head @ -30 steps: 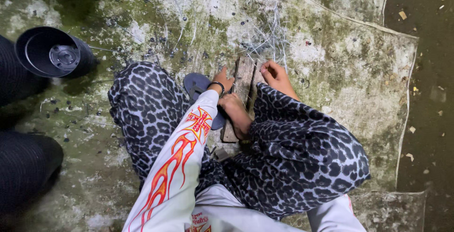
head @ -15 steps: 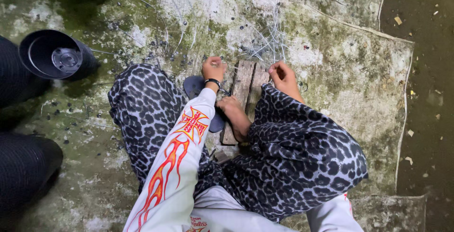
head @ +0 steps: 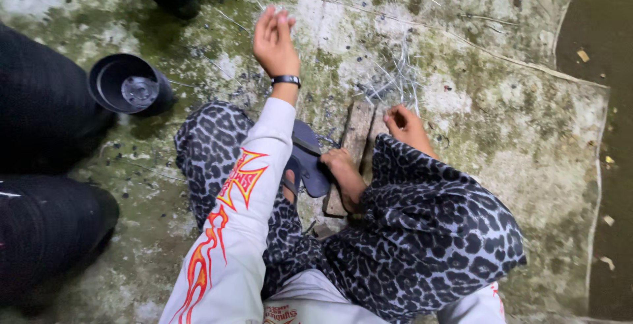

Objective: The person sits on the floor and repeatedly picks up thin metal wires and small black plastic pieces, then bends and twists the wires to attach the plastic pieces. The person occasionally gathers loose wires and places them into a nearby container.

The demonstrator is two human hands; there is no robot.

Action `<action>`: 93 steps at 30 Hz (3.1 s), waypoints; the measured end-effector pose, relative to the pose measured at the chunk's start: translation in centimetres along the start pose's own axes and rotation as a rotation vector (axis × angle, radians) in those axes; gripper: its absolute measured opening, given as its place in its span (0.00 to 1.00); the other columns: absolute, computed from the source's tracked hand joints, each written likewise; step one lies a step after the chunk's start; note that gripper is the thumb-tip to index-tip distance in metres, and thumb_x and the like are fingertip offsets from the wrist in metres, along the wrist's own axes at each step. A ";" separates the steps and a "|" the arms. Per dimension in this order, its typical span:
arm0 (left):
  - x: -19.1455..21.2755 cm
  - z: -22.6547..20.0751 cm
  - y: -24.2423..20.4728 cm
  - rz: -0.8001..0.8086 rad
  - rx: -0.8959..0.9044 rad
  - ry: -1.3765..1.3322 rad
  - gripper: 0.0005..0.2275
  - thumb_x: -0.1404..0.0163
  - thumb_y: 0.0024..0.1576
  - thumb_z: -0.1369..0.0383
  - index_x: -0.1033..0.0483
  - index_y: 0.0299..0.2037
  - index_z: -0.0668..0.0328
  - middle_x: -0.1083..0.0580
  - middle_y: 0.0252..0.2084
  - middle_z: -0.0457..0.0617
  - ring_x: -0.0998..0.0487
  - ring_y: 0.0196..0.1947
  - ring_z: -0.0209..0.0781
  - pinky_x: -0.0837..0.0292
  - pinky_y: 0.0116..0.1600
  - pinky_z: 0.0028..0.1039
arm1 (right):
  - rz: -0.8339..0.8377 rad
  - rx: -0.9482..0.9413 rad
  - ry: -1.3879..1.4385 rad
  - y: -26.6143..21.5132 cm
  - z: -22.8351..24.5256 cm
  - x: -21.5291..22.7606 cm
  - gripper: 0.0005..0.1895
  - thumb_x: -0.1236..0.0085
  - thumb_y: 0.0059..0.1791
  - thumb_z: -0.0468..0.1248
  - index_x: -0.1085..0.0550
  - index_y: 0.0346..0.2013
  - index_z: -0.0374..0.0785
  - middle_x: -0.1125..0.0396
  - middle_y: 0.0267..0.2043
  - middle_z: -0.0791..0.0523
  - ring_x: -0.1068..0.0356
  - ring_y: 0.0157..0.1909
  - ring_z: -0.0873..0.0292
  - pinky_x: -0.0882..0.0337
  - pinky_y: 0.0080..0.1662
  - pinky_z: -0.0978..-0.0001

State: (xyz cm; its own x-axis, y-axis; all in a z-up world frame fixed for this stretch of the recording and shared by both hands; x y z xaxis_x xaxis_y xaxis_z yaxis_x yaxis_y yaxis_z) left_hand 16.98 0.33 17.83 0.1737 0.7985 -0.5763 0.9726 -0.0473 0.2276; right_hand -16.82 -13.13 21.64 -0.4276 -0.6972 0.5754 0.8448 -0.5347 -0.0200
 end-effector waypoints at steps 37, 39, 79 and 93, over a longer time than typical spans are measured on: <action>-9.3 -12.6 -3.3 0.614 0.165 -0.238 0.10 0.45 0.65 0.77 0.27 0.54 0.70 0.19 0.47 0.57 0.15 0.46 0.43 0.17 0.53 0.31 | 0.153 0.390 0.270 8.7 24.5 4.3 0.17 0.48 0.63 0.28 0.35 0.67 0.33 0.32 0.48 0.57 0.33 0.45 0.69 0.29 0.47 0.77; -9.4 -12.5 -3.5 0.636 0.166 -0.241 0.10 0.45 0.65 0.77 0.26 0.54 0.69 0.19 0.47 0.57 0.15 0.46 0.43 0.16 0.53 0.31 | 0.147 0.389 0.254 8.5 24.6 4.3 0.16 0.49 0.63 0.28 0.35 0.66 0.33 0.32 0.46 0.58 0.34 0.41 0.69 0.30 0.44 0.78; -8.8 -6.5 -4.4 0.458 0.670 -0.307 0.10 0.49 0.65 0.67 0.22 0.48 0.68 0.19 0.42 0.54 0.17 0.43 0.42 0.19 0.46 0.32 | 0.029 0.449 0.025 5.3 20.0 1.9 0.07 0.51 0.58 0.31 0.27 0.38 0.30 0.26 0.49 0.51 0.28 0.39 0.63 0.29 0.42 0.72; -7.6 -5.5 -0.2 0.234 0.535 -0.224 0.10 0.50 0.65 0.69 0.21 0.46 0.69 0.19 0.38 0.53 0.17 0.39 0.40 0.19 0.43 0.29 | 0.159 0.286 0.254 4.1 16.5 3.1 0.13 0.52 0.58 0.34 0.31 0.29 0.33 0.26 0.54 0.49 0.29 0.39 0.65 0.27 0.44 0.71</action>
State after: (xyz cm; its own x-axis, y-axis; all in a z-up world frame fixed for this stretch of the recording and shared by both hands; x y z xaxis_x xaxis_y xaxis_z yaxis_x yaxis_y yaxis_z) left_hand 14.66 -2.38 26.49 0.3632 0.5880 -0.7227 0.8373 -0.5463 -0.0237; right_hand -9.36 -9.58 36.80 -0.3200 -0.8753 0.3626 0.9468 -0.2814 0.1563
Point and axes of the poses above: each hand's wrist, its own y-axis towards the middle knuckle, its own x-axis out of the back of the hand, z = x × y, the point moved 1 cm from there along y, towards the middle knuckle
